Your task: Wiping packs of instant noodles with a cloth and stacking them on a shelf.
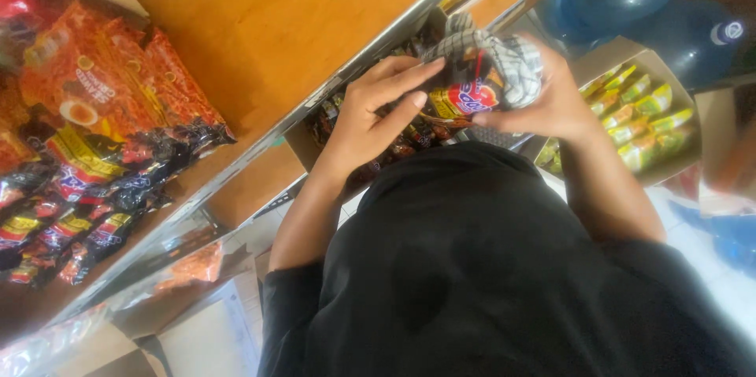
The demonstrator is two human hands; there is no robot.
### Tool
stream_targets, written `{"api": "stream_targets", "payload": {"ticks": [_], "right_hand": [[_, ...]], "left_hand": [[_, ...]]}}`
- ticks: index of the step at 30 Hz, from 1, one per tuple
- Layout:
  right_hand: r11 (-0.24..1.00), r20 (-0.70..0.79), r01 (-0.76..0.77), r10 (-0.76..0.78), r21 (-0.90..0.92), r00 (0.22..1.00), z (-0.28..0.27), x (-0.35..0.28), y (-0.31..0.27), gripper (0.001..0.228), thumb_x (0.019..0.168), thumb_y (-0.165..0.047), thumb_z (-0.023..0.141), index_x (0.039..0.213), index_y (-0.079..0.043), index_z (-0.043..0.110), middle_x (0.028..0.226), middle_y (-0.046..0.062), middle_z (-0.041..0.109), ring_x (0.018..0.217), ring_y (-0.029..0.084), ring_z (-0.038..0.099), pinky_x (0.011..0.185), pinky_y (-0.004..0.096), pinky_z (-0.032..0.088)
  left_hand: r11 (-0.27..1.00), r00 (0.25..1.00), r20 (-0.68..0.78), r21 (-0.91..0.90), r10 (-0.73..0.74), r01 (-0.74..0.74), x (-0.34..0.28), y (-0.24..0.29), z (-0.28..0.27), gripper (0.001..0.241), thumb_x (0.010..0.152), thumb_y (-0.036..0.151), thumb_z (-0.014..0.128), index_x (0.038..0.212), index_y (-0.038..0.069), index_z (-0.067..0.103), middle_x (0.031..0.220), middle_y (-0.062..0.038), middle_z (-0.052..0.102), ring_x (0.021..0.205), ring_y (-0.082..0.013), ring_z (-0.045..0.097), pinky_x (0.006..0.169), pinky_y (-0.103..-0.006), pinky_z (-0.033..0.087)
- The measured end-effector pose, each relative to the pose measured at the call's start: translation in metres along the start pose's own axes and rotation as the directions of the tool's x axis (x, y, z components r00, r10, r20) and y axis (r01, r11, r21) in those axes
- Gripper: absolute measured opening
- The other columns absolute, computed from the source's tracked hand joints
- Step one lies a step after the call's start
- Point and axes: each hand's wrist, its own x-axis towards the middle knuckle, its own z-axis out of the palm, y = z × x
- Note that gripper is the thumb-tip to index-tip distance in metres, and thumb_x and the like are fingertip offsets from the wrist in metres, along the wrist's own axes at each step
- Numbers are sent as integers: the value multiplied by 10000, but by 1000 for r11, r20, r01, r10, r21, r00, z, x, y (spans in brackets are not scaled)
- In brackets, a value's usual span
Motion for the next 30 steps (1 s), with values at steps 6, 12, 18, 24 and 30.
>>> {"api": "stream_targets", "payload": {"ticks": [6, 12, 18, 24, 30], "right_hand": [[988, 52, 129, -125, -89, 991, -3, 6, -3, 744, 679, -33, 913, 1356, -31, 602, 1286, 84, 690, 1156, 165, 682, 1086, 342, 561], [989, 100, 131, -124, -74, 987, -10, 3, 6, 719, 680, -49, 920, 1332, -46, 617, 1249, 78, 709, 1114, 158, 706, 1040, 340, 590], [984, 84, 143, -135, -110, 987, -12, 5, -14, 750, 720, -23, 889, 1411, -43, 598, 1283, 90, 683, 1194, 163, 647, 1126, 318, 504], [996, 122, 40, -31, -80, 992, -21, 5, -19, 794, 670, -56, 902, 1398, -32, 585, 1312, 84, 687, 1190, 175, 657, 1102, 334, 525], [979, -44, 128, -136, -159, 990, -31, -2, -8, 743, 764, -91, 888, 1421, -10, 549, 1352, 110, 664, 1253, 211, 653, 1135, 371, 555]], "left_hand": [[987, 992, 37, -115, 121, -116, 8, -25, 1, 329, 1058, 137, 690, 1385, 112, 668, 1231, -94, 686, 1121, -160, 658, 924, -320, 573], [981, 990, -10, 136, 139, -136, 9, -21, 2, 295, 1036, 91, 698, 1331, 95, 715, 1049, -57, 714, 832, -154, 680, 694, -294, 551], [852, 895, -181, 428, 408, -302, 6, -5, 6, 140, 1157, 166, 607, 1275, 110, 658, 1224, -58, 751, 1021, -189, 782, 817, -317, 646], [950, 957, 114, 133, 268, -282, 17, 1, 5, 473, 1144, 399, 553, 1555, 180, 468, 1580, -176, 504, 1408, -370, 585, 1157, -480, 551], [898, 990, 122, -423, -73, 119, 9, -38, 29, 475, 1171, 483, 404, 1616, 319, 428, 1554, -54, 541, 1433, -277, 545, 1239, -566, 497]]}}
